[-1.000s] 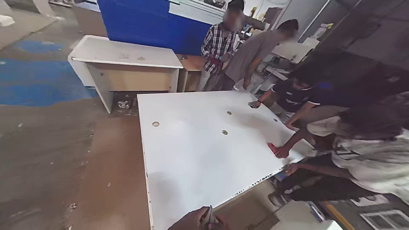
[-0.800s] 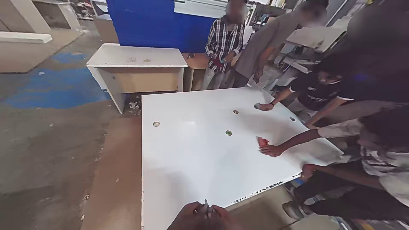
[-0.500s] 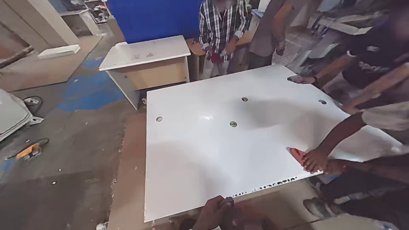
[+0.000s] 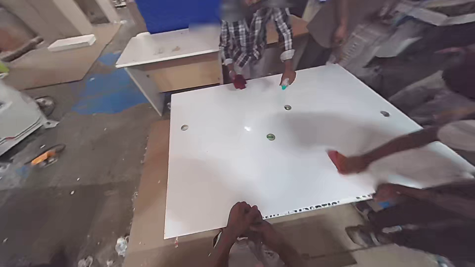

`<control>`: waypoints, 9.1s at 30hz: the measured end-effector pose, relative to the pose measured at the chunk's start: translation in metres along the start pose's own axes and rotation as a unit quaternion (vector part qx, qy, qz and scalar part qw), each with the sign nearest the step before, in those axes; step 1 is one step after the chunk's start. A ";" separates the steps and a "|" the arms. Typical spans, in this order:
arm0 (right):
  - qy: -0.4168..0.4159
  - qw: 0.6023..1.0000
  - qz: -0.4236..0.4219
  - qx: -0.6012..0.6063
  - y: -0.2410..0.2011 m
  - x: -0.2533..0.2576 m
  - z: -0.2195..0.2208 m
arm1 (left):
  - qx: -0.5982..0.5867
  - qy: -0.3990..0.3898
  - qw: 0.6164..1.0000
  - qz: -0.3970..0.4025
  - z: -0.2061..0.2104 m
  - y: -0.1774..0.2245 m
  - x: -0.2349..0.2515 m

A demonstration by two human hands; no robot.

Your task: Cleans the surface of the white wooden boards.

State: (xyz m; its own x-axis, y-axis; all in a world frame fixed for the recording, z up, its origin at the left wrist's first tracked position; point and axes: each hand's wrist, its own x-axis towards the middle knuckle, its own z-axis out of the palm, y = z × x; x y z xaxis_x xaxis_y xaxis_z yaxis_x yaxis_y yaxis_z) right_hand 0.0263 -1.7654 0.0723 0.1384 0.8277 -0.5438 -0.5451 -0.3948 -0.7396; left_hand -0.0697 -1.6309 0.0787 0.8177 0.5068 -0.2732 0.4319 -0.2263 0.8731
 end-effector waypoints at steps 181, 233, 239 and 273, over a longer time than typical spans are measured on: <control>-0.041 0.585 0.163 -0.794 0.019 0.380 0.032 | 0.079 0.569 0.747 -0.336 -0.021 -0.339 0.011; -0.345 0.415 -0.149 -0.828 0.071 0.459 0.192 | -0.006 0.585 0.742 -0.329 -0.043 -0.318 0.017; -0.393 0.370 -0.197 -0.818 0.090 0.504 0.250 | 0.043 0.598 0.728 -0.331 -0.045 -0.317 0.017; -0.265 0.407 -0.194 -0.852 -0.001 0.637 0.275 | -0.046 0.524 0.772 -0.357 -0.058 -0.305 0.009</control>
State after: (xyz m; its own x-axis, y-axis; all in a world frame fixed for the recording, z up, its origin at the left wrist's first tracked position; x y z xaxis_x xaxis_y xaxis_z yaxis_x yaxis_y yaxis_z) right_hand -0.1124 -1.1283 -0.1645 -0.5037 0.7511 -0.4267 0.8609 0.4776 -0.1756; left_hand -0.2165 -1.5094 -0.1662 -0.3946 0.8804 -0.2629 0.5618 0.4576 0.6891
